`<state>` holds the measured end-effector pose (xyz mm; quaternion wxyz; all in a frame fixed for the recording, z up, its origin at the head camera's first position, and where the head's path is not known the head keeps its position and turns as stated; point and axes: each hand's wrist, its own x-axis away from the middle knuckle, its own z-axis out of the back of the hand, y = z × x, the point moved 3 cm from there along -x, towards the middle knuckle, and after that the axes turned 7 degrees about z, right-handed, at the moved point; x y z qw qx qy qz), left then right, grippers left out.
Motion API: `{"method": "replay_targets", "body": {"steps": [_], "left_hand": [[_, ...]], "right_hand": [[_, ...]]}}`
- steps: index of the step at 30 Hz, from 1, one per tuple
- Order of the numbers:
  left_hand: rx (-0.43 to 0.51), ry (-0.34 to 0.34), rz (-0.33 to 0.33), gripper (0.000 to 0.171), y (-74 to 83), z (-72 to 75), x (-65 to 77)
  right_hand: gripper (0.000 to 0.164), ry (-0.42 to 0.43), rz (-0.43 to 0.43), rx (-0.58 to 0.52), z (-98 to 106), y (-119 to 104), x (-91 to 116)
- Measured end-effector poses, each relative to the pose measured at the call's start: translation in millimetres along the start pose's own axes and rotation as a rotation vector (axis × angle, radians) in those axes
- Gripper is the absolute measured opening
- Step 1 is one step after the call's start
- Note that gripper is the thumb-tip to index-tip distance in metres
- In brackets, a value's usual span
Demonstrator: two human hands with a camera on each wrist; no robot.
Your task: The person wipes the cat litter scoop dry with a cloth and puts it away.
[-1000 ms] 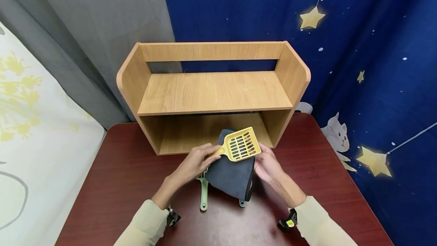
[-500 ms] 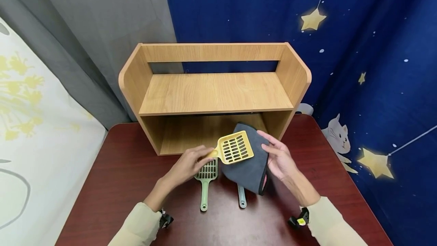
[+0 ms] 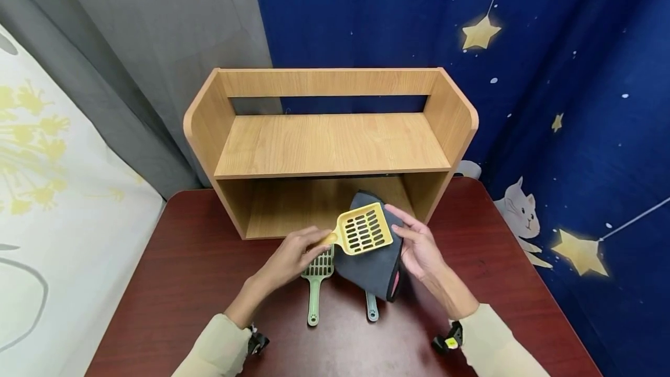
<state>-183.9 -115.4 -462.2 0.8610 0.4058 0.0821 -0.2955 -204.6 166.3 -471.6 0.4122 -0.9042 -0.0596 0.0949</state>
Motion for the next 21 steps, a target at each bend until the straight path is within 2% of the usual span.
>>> {"method": "replay_targets", "body": {"steps": [5, 8, 12, 21], "left_hand": [[0.033, -0.001, 0.014, 0.033, 4.7, -3.0, -4.1], [0.030, -0.006, 0.021, 0.034, 5.9, -2.2, -4.6], [0.015, -0.012, 0.023, 0.035, 5.7, 1.5, -2.0], [-0.080, -0.029, 0.029, 0.034, -1.4, 10.9, 7.8]], "right_hand": [[0.053, 0.111, -0.027, 0.022, -11, 27, 3], [0.053, 0.132, -0.040, 0.031, -14, 34, 2], [0.057, 0.081, -0.040, 0.028, -11, 27, 3], [0.051, -0.093, 0.010, -0.043, 2, -18, 9]]}}
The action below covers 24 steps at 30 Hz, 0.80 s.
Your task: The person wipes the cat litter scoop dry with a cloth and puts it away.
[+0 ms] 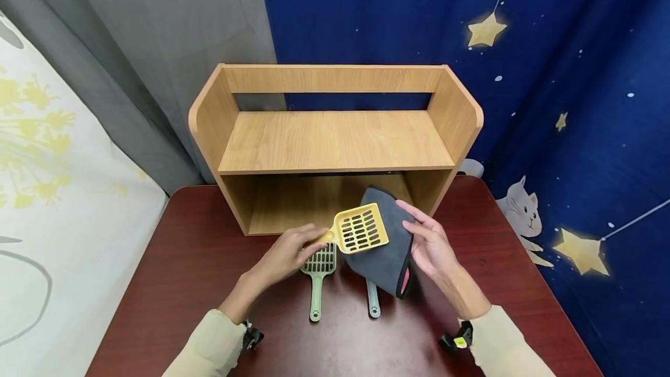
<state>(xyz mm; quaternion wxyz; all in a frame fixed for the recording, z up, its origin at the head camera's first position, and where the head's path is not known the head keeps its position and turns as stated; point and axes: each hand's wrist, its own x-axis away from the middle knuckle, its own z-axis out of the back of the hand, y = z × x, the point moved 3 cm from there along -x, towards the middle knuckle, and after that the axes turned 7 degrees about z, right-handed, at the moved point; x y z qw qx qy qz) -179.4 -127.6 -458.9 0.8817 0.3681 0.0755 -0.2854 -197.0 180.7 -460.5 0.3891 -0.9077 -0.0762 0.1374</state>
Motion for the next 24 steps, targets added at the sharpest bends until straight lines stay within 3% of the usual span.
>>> {"method": "replay_targets", "body": {"steps": [7, 12, 19, 24], "left_hand": [[-0.078, 0.010, -0.002, 0.033, -6.4, 4.8, 7.6], [-0.129, -0.011, 0.026, 0.034, -9.5, 8.1, 11.2], [-0.165, -0.047, 0.048, 0.034, -11.8, 9.4, 12.5], [-0.165, -0.052, 0.050, 0.034, -11.3, 7.1, 10.9]], "right_hand": [[0.063, -0.088, 0.044, 0.080, 3, -20, 5], [0.070, -0.126, 0.098, 0.228, 5, -28, 7], [0.064, -0.104, 0.201, 0.617, 6, -38, 7], [0.059, -0.119, 0.375, 0.999, -3, -45, 3]]}}
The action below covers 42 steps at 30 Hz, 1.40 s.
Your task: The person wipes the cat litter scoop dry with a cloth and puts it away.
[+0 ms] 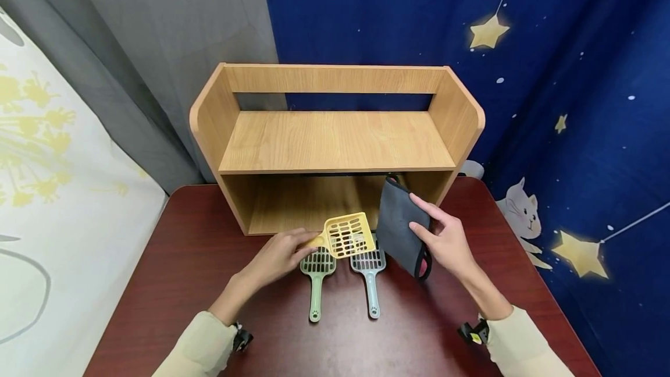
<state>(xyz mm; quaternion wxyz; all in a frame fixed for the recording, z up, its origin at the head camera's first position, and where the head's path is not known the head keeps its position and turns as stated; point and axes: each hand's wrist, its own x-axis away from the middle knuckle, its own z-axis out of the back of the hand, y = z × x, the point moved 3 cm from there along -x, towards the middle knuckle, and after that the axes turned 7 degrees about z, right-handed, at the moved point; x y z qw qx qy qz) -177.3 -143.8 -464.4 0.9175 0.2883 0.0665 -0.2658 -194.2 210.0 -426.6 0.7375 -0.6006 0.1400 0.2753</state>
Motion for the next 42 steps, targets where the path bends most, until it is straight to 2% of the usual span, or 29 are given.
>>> {"method": "replay_targets", "body": {"steps": [4, 7, 10, 15, 18, 22, 27, 31, 38, 42], "left_hand": [[0.006, -0.008, -0.003, 0.032, 3.7, -5.7, -5.4], [0.008, -0.020, 0.003, 0.028, 7.5, -12.5, -9.3], [-0.009, -0.014, -0.008, 0.026, 11.9, -19.7, -12.6], [-0.058, 0.006, -0.025, 0.024, 20.4, -28.3, -16.2], [-0.068, 0.015, -0.018, 0.024, 24.3, -32.3, -17.3], [-0.054, 0.024, -0.010, 0.021, 27.6, -35.6, -18.7], [-0.054, 0.035, 0.008, 0.022, 28.6, -33.2, -18.8], [-0.051, 0.021, 0.016, 0.025, 27.1, -29.9, -17.9], [-0.048, 0.020, 0.025, 0.025, 22.4, -24.4, -14.7], [-0.032, 0.022, 0.030, 0.025, 22.5, -24.3, -15.5]], "right_hand": [[0.055, -0.012, 0.163, 0.237, -11, -8, -7], [0.054, -0.026, 0.203, 0.341, -26, -11, -11], [0.053, -0.056, 0.152, 0.410, -44, -8, -12], [0.051, -0.134, -0.001, 0.495, -75, 1, -9], [0.051, -0.173, -0.056, 0.487, -90, 2, -10], [0.053, -0.183, -0.079, 0.425, -101, -1, -12], [0.053, -0.189, -0.089, 0.432, -98, -2, -13], [0.051, -0.190, -0.083, 0.462, -84, 2, -13], [0.050, -0.127, -0.085, 0.503, -57, 4, -17], [0.049, -0.135, -0.114, 0.493, -59, 4, -18]]}}
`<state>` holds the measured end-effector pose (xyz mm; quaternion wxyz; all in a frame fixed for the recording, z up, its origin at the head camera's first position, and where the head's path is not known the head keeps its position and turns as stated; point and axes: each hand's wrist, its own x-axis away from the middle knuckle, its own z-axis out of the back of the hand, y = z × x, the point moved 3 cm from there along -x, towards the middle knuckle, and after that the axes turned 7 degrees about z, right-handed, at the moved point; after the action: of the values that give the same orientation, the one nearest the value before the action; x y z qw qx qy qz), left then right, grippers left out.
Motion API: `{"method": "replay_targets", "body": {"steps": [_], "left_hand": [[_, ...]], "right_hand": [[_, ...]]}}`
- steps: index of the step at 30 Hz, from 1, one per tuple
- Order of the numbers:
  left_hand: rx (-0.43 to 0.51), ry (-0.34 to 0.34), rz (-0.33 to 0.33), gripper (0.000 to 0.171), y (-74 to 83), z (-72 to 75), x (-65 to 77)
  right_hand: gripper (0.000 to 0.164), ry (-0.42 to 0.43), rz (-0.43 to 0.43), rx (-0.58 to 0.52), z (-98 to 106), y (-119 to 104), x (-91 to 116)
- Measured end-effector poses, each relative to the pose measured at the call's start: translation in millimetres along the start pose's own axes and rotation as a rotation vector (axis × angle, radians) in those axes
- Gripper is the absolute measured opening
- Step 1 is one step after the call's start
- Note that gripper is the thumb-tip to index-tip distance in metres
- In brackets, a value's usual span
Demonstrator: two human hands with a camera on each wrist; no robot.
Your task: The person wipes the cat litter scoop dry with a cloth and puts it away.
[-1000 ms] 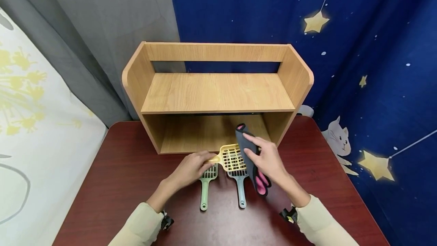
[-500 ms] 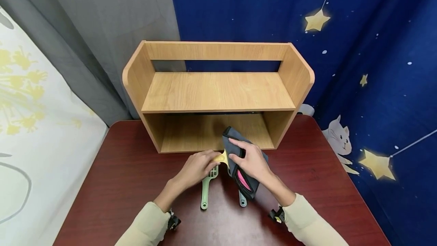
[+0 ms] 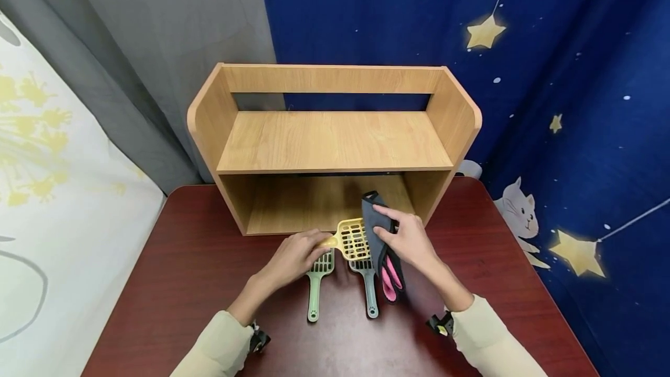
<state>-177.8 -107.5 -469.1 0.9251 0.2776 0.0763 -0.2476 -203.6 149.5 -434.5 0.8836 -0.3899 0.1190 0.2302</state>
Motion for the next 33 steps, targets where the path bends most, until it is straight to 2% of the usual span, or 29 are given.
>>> {"method": "replay_targets", "body": {"steps": [5, 8, 13, 17, 20, 26, 28, 33], "left_hand": [[0.022, -0.001, -0.020, 0.026, 6.9, -4.9, -6.9], [0.017, -0.010, -0.031, 0.027, 11.0, -8.0, -11.0], [0.022, -0.017, -0.037, 0.025, 14.2, -8.7, -14.7], [0.034, -0.017, -0.044, 0.026, 14.2, -6.8, -13.1], [0.033, -0.007, -0.042, 0.029, 11.8, -5.0, -10.8], [0.004, 0.003, -0.028, 0.032, 6.1, 1.4, -8.6], [0.001, 0.004, -0.024, 0.032, 4.6, 3.5, -7.8], [0.012, 0.014, -0.006, 0.031, -1.0, 5.4, -4.9]], "right_hand": [[0.048, -0.054, 0.009, -0.024, -17, -12, -2], [0.047, -0.044, 0.024, -0.054, -23, -19, -4], [0.047, -0.006, 0.053, -0.094, -24, -26, -7], [0.047, -0.024, 0.085, -0.047, -22, -21, -5], [0.047, -0.022, 0.095, -0.003, -17, -12, -2], [0.048, 0.067, 0.055, 0.021, 9, 6, 0], [0.048, 0.075, 0.018, -0.005, 18, 10, 0], [0.049, 0.049, -0.071, -0.164, 35, 20, 3]]}}
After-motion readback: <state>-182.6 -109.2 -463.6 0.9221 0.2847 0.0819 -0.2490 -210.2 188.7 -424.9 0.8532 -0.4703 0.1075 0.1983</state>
